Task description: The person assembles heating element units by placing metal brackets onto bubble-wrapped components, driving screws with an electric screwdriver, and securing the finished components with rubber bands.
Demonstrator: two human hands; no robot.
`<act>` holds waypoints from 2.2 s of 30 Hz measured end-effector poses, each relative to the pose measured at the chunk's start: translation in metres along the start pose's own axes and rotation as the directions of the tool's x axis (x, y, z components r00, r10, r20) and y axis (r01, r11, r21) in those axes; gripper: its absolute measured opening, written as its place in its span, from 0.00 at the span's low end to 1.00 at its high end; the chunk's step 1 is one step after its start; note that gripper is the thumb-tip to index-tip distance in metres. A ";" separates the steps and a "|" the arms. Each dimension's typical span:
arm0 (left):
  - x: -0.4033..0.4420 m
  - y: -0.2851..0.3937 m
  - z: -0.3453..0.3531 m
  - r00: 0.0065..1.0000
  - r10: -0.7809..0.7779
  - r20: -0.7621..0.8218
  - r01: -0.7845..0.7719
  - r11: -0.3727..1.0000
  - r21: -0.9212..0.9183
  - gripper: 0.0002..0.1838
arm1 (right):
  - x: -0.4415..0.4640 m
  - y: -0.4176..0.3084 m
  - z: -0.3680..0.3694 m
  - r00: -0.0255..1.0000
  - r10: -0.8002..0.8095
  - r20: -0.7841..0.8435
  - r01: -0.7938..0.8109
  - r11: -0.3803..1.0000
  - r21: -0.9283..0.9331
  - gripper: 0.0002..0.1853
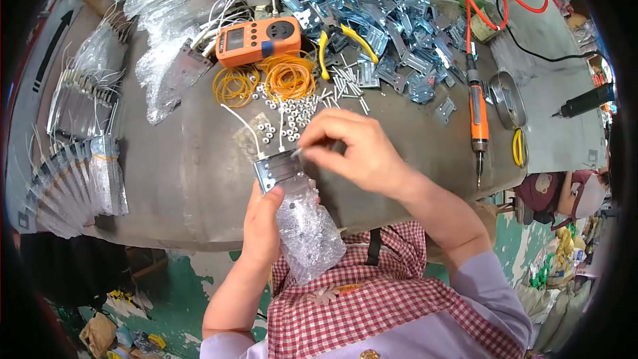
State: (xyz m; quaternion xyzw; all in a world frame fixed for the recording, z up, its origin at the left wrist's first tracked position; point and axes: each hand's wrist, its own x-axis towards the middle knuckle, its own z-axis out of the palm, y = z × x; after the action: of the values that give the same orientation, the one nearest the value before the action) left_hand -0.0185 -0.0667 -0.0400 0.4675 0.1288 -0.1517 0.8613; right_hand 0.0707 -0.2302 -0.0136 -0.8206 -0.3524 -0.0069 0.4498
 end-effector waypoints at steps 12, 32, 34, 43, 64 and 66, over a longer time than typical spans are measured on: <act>0.015 -0.011 0.041 0.930 -0.055 0.364 0.007 0.991 0.133 0.28 | -0.058 -0.010 -0.006 0.962 -0.001 -0.271 0.012 0.999 0.041 0.10; 0.147 -0.009 0.154 0.727 0.231 0.647 -0.664 -0.004 0.747 0.06 | -0.163 0.040 -0.065 0.537 0.670 -0.513 0.161 0.515 0.842 0.40; 0.121 0.013 0.135 0.809 0.050 0.586 -0.587 0.008 0.809 0.06 | -0.178 0.040 -0.064 0.680 0.634 -0.369 0.238 0.285 0.928 0.40; 0.061 -0.015 0.073 0.746 0.393 0.538 -0.396 -0.388 0.832 0.20 | -0.161 0.013 -0.039 0.780 0.623 -0.047 0.223 -0.207 0.953 0.36; 0.053 -0.012 0.045 0.410 0.556 0.723 -0.813 -0.137 0.566 0.15 | -0.137 -0.032 -0.015 0.835 0.482 0.265 -0.201 -0.182 0.963 0.42; 0.056 -0.012 0.044 0.420 0.571 0.706 -0.780 -0.171 0.602 0.14 | -0.137 -0.034 -0.012 0.843 0.499 0.201 -0.219 -0.023 0.975 0.42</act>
State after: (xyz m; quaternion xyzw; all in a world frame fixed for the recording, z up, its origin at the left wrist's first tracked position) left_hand 0.0316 -0.1182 -0.0465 0.8268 -0.3312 0.2448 0.3831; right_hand -0.0488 -0.3057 -0.0270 -0.3583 0.0122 0.2609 0.8963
